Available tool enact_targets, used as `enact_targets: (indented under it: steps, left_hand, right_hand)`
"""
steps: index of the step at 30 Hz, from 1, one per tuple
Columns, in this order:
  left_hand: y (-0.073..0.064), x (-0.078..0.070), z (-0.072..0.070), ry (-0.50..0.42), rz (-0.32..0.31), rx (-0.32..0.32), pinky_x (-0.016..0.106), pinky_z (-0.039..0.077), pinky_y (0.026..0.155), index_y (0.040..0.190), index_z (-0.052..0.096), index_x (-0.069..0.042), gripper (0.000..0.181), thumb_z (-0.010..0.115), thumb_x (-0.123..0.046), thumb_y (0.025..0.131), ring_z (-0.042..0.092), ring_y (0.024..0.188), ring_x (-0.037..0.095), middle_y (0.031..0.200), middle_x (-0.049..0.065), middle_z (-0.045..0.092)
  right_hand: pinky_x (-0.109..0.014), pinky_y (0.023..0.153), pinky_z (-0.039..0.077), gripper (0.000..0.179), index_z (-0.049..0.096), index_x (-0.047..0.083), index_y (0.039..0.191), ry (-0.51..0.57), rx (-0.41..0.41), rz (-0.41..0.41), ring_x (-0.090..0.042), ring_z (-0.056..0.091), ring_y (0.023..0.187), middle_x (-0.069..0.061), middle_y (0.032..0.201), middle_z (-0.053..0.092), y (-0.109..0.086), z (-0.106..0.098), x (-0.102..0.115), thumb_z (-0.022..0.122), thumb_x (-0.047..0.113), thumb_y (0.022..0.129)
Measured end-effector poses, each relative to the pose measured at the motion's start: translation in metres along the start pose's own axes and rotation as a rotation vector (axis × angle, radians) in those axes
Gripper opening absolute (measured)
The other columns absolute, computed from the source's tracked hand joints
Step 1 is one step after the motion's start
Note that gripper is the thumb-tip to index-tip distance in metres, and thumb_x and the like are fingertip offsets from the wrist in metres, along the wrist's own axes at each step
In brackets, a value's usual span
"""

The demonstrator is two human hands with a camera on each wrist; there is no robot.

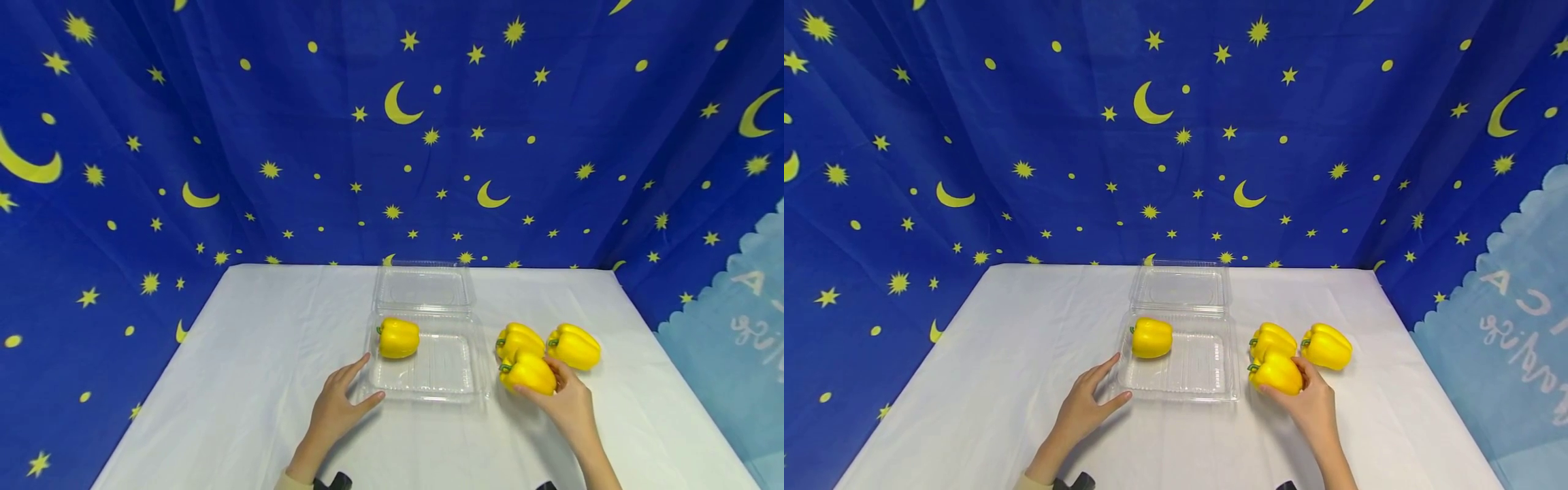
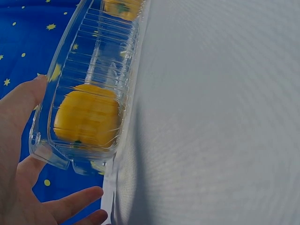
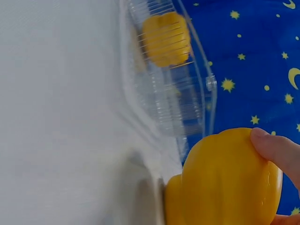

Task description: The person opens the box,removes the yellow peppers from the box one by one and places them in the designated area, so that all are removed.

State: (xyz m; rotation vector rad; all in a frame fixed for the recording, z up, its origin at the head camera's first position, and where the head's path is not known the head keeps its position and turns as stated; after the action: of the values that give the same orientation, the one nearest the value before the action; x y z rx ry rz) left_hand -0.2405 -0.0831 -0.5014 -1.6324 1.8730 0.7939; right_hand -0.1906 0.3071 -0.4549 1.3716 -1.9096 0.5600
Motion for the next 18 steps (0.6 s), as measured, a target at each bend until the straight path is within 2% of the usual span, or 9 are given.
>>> enact_targets:
  steps: [2, 4, 18]
  left_hand:
    - [0.000, 0.000, 0.000, -0.001, 0.000, -0.001, 0.058, 0.044, 0.100, 0.138, 0.050, -0.031, 0.070, 0.074, -0.053, 0.075, 0.048, 0.128, 0.035, 0.137, 0.007, 0.055]
    - [0.000, 0.000, -0.001, -0.001, 0.001, -0.002, 0.058, 0.044, 0.100, 0.138, 0.050, -0.031, 0.070, 0.074, -0.052, 0.075, 0.048, 0.128, 0.035, 0.137, 0.008, 0.055]
    - [-0.001, 0.000, 0.000, 0.012, 0.006, 0.000, 0.058, 0.044, 0.100, 0.138, 0.049, -0.031, 0.071, 0.073, -0.053, 0.075, 0.049, 0.127, 0.035, 0.137, 0.008, 0.055]
  right_hand:
    - [-0.046, 0.100, 0.047, 0.079, 0.048, -0.007, 0.132, -0.009, 0.018, 0.000, -0.044, 0.053, 0.121, -0.032, 0.131, 0.053, 0.000, 0.004, -0.003, 0.084, 0.028, 0.071]
    - [-0.053, 0.100, 0.045, 0.079, 0.047, -0.007, 0.131, -0.014, 0.030, 0.000, -0.045, 0.053, 0.119, -0.033, 0.130, 0.053, 0.000, 0.007, -0.006, 0.084, 0.027, 0.071]
    - [-0.056, 0.101, 0.043, 0.078, 0.047, -0.008, 0.128, -0.040, 0.072, 0.004, -0.047, 0.051, 0.120, -0.034, 0.129, 0.053, 0.000, 0.018, -0.019, 0.085, 0.026, 0.070]
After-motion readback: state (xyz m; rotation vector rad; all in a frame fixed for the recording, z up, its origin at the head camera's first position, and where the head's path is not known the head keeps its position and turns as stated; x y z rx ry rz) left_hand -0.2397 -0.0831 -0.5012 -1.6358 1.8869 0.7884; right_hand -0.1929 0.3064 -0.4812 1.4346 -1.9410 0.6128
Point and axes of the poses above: each hand's wrist, its own y-axis towards the middle knuckle, its own z-axis out of the palm, x = y × z, the point moved 10 cm from there along y, towards the middle knuckle
